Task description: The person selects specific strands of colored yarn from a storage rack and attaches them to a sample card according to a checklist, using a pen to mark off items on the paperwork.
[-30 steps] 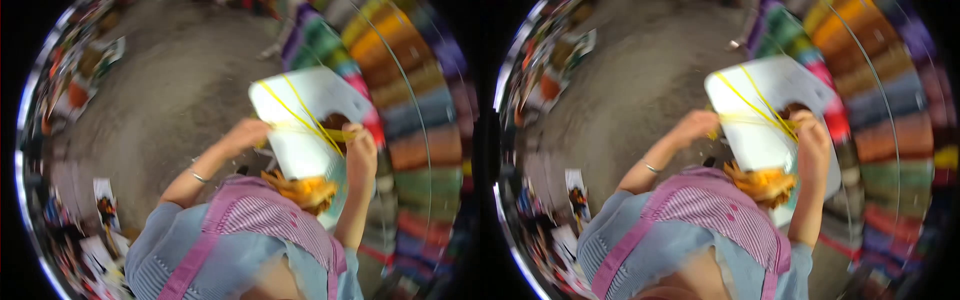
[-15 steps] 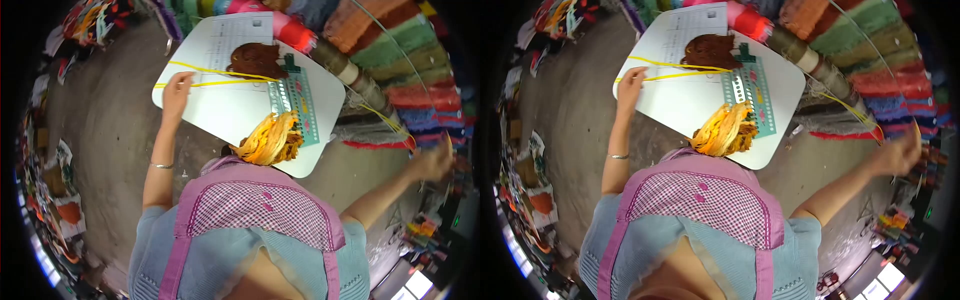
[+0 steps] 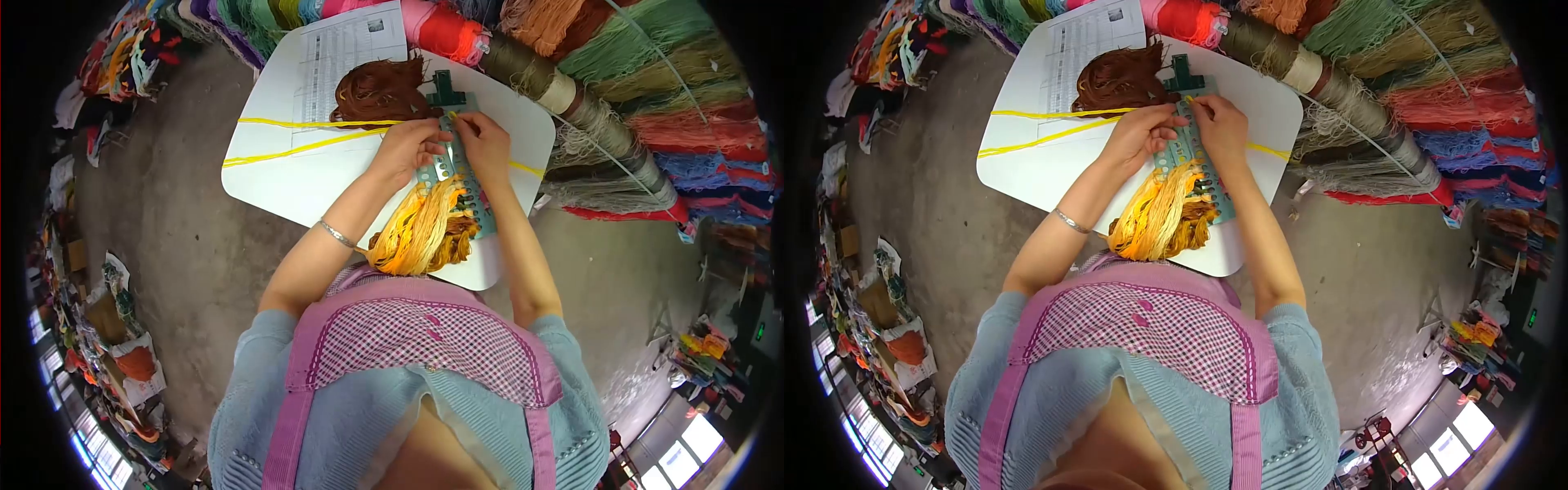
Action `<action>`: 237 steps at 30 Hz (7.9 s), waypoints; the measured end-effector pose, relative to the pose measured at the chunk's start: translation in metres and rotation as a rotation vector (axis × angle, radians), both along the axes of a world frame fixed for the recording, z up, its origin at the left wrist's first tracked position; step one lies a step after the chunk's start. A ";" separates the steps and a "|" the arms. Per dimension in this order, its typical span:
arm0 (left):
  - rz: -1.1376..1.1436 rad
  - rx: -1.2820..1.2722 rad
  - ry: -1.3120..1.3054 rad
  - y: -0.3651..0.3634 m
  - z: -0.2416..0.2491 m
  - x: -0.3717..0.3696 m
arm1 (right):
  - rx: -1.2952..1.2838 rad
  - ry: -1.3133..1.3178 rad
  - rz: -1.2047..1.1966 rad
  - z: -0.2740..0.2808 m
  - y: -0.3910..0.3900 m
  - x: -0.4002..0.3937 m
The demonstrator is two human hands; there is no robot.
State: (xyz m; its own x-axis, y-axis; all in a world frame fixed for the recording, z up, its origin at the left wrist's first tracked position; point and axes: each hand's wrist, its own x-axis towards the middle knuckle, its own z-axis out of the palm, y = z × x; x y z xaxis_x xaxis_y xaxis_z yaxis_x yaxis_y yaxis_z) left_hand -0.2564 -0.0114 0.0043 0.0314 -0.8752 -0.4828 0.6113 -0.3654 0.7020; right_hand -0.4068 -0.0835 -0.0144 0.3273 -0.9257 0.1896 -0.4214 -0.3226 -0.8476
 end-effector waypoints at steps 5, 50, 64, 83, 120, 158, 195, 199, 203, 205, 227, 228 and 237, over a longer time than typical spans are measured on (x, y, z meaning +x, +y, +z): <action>0.043 -0.035 -0.124 -0.003 -0.009 -0.004 | -0.336 0.135 0.074 -0.004 0.003 0.007; 0.169 0.037 0.030 0.000 0.003 0.016 | 0.116 0.039 0.059 0.014 0.007 0.007; -0.420 -0.299 -0.849 -0.027 -0.014 0.011 | -0.117 0.157 -0.020 -0.002 0.021 0.005; 0.601 0.071 -0.862 0.164 0.037 0.326 | 0.080 0.093 0.075 0.010 0.016 -0.001; 0.147 -0.041 -0.641 0.103 0.018 0.105 | -1.077 0.004 -0.646 0.263 -0.179 -0.182; 0.305 -1.663 -1.849 -0.281 0.304 -0.173 | -1.014 0.052 -0.196 0.217 -0.190 -0.184; 0.094 -1.061 -1.219 -0.277 0.241 -0.163 | -0.922 0.158 -0.212 0.208 -0.153 -0.184; -0.046 -1.073 -1.098 -0.268 0.239 -0.157 | -0.939 -0.041 -0.305 0.224 -0.157 -0.181; -0.223 -1.066 -1.139 -0.244 0.228 -0.157 | -0.337 -0.528 -0.217 0.233 -0.166 -0.181; -0.276 -1.037 -1.060 -0.232 0.223 -0.160 | -0.040 -0.767 -0.082 0.239 -0.167 -0.181; -0.201 -0.965 -0.607 -0.265 0.250 -0.185 | 0.088 -0.708 0.006 0.231 -0.130 -0.173; -0.177 -0.964 -0.599 -0.265 0.250 -0.182 | 0.065 -0.695 -0.006 0.229 -0.128 -0.173; -0.286 -1.030 -0.620 -0.230 0.229 -0.157 | -0.275 -0.475 -0.230 0.238 -0.125 -0.179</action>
State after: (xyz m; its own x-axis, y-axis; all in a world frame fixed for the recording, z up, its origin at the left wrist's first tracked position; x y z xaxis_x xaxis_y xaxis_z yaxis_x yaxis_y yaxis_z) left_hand -0.4136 -0.2412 0.2336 -0.2454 -0.8515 0.4634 0.0619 0.4633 0.8840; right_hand -0.5859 -0.2081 0.2232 -0.0547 -0.8589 0.5092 -0.1019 -0.5025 -0.8586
